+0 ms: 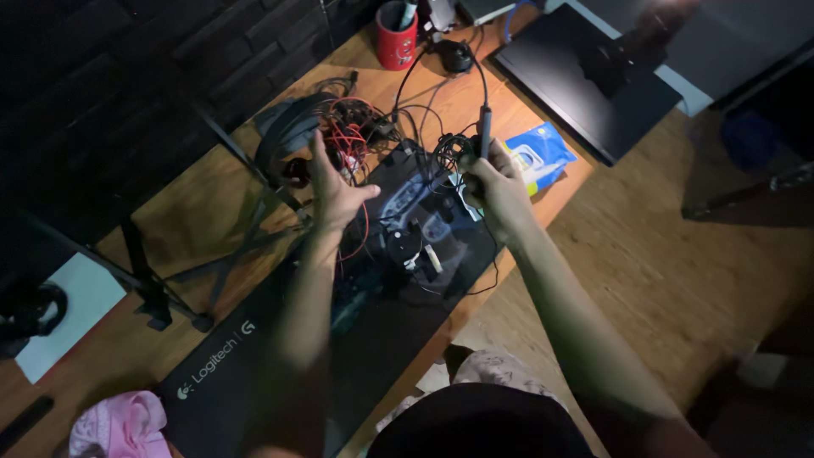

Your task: The person clears a cluttered desk by moving cables, a headset, and a red cup aside. They then use a small brush to sweep the mousepad and surrounding desk surface, and finally wipe the area with a cloth.

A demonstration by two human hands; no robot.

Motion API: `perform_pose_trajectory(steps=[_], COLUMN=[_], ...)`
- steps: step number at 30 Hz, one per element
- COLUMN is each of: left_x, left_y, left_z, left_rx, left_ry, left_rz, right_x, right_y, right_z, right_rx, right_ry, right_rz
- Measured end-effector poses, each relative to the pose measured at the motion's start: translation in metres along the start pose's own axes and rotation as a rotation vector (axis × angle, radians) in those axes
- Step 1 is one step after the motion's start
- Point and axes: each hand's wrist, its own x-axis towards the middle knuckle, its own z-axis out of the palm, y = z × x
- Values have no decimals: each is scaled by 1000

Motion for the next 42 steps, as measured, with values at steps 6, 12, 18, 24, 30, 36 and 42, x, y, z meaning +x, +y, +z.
perform_pose_trajectory(steps=[6,12,18,24,30,36,42], left_x=[47,94,137,160,140,128,127], left_y=[1,-20,-41,-38,-11,38,92], left_z=[-36,-44,-64,-70,-72,-89,-109], left_rx=[53,-636,-1370,-1573,-1602,-1560,-1579], left_ry=[-8,66,294,355,456,410,198], left_rz=[-354,-329,-438,-635,-703,-500,-245], right_x=[35,55,65,88,101,91,66], right_y=[39,54,68,73,76,77,43], right_z=[7,26,37,49,63,60,58], right_rx=[-279,-259,-229,-214,-76,-94,-137], right_ry=[32,68,74,-34,12,82,221], right_rz=[-101,-18,6,-60,-8,-146,-168])
